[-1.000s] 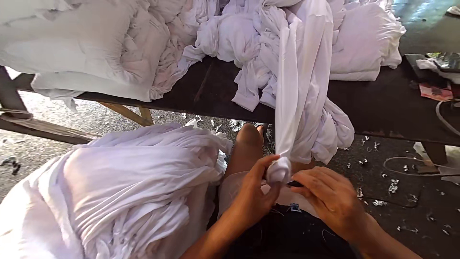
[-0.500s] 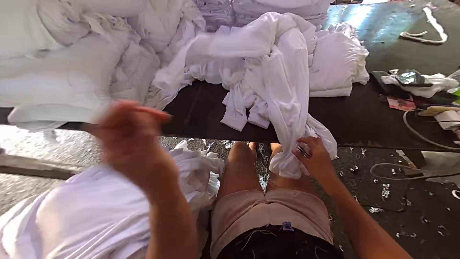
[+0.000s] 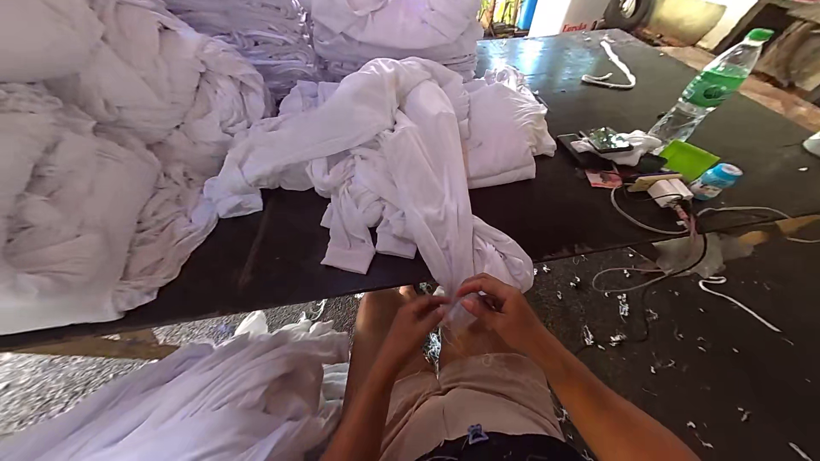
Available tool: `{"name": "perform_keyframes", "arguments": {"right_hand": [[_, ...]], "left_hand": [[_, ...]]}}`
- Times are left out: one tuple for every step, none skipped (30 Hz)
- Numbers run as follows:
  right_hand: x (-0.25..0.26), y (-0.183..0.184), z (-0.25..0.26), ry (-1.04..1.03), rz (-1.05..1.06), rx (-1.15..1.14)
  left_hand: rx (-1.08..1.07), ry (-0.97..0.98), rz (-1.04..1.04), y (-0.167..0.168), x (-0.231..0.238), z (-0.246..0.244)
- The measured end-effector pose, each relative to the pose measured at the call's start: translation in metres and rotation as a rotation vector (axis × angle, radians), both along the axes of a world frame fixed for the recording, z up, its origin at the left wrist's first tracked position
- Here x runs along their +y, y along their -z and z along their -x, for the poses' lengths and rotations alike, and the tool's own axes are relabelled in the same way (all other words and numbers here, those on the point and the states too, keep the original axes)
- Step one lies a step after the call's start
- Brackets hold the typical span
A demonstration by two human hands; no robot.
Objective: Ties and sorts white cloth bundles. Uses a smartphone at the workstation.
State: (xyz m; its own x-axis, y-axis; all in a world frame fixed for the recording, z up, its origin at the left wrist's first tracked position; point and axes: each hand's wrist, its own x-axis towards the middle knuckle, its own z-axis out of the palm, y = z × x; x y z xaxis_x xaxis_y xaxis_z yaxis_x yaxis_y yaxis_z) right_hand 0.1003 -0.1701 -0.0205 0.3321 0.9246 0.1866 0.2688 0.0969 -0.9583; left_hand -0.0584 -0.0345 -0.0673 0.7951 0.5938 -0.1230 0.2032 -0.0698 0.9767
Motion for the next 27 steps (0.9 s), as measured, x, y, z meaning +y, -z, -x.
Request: {"name": "perform_keyframes", "arguments": {"right_hand": [[-0.001, 0.003, 0.000, 0.017, 0.002, 0.018], [-0.002, 0.005, 0.001, 0.041, 0.013, 0.047], [-0.003, 0.007, 0.003, 0.071, 0.022, 0.083], [-0.002, 0.007, 0.004, 0.099, 0.027, 0.117], [-0.002, 0.007, 0.005, 0.114, 0.027, 0.144], [-0.002, 0.008, 0.007, 0.113, 0.023, 0.151], [-0.002, 0.009, 0.009, 0.093, 0.010, 0.138], [-0.002, 0.011, 0.011, 0.068, -0.010, 0.107], [-0.004, 0.012, 0.011, 0.045, -0.030, 0.065], [-0.005, 0.013, 0.010, 0.030, -0.048, 0.029], [-0.007, 0.014, 0.007, 0.022, -0.064, 0.004], [-0.009, 0.016, 0.004, 0.024, -0.067, -0.014], [-0.009, 0.018, 0.002, 0.034, -0.065, -0.026], [-0.009, 0.020, -0.001, 0.046, -0.053, -0.031], [-0.008, 0.021, -0.002, 0.058, -0.042, -0.038], [-0.007, 0.022, -0.002, 0.068, -0.032, -0.047], [-0.006, 0.022, -0.002, 0.070, -0.029, -0.053], [-0.005, 0.021, 0.000, 0.061, -0.034, -0.065], [-0.004, 0.019, 0.000, 0.050, -0.050, -0.089], [-0.003, 0.018, 0.000, 0.047, -0.069, -0.127], [-0.003, 0.015, -0.003, 0.061, -0.076, -0.184], [-0.002, 0.011, -0.008, 0.097, -0.059, -0.260], [-0.001, 0.006, -0.016, 0.158, -0.021, -0.348], [0.002, 0.000, -0.028, 0.226, 0.049, -0.418], [0.004, -0.007, -0.044, 0.285, 0.146, -0.459], [0.008, -0.010, -0.064, 0.331, 0.251, -0.479], [0.013, -0.010, -0.088, 0.367, 0.349, -0.494]], "left_hand": [[0.048, -0.041, -0.044, -0.003, 0.003, -0.001], [0.103, -0.069, -0.070, -0.004, 0.007, -0.003], [0.145, -0.074, -0.064, -0.006, 0.010, -0.006], [0.160, -0.054, -0.037, -0.006, 0.013, -0.010], [0.143, -0.021, 0.001, -0.003, 0.013, -0.015], [0.110, 0.013, 0.027, 0.005, 0.012, -0.019], [0.071, 0.041, 0.032, 0.014, 0.010, -0.021], [0.041, 0.064, 0.010, 0.022, 0.008, -0.021], [0.026, 0.078, -0.035, 0.025, 0.004, -0.018], [0.013, 0.097, -0.083, 0.025, 0.001, -0.014], [-0.008, 0.121, -0.125, 0.024, -0.003, -0.008], [-0.028, 0.148, -0.161, 0.023, -0.005, -0.002], [-0.031, 0.166, -0.193, 0.022, -0.007, 0.004], [-0.023, 0.165, -0.228, 0.023, -0.008, 0.009], [0.000, 0.147, -0.245, 0.024, -0.008, 0.012], [0.034, 0.113, -0.244, 0.024, -0.008, 0.014], [0.069, 0.075, -0.224, 0.025, -0.007, 0.014], [0.100, 0.037, -0.197, 0.024, -0.007, 0.013], [0.116, 0.011, -0.180, 0.023, -0.007, 0.012], [0.125, 0.003, -0.181, 0.023, -0.007, 0.011], [0.127, 0.009, -0.189, 0.022, -0.007, 0.009], [0.129, 0.031, -0.195, 0.020, -0.007, 0.009], [0.130, 0.059, -0.198, 0.019, -0.007, 0.009], [0.127, 0.084, -0.208, 0.018, -0.007, 0.010], [0.121, 0.104, -0.211, 0.017, -0.007, 0.011], [0.117, 0.122, -0.213, 0.015, -0.007, 0.012], [0.109, 0.138, -0.221, 0.011, -0.008, 0.012]]}}
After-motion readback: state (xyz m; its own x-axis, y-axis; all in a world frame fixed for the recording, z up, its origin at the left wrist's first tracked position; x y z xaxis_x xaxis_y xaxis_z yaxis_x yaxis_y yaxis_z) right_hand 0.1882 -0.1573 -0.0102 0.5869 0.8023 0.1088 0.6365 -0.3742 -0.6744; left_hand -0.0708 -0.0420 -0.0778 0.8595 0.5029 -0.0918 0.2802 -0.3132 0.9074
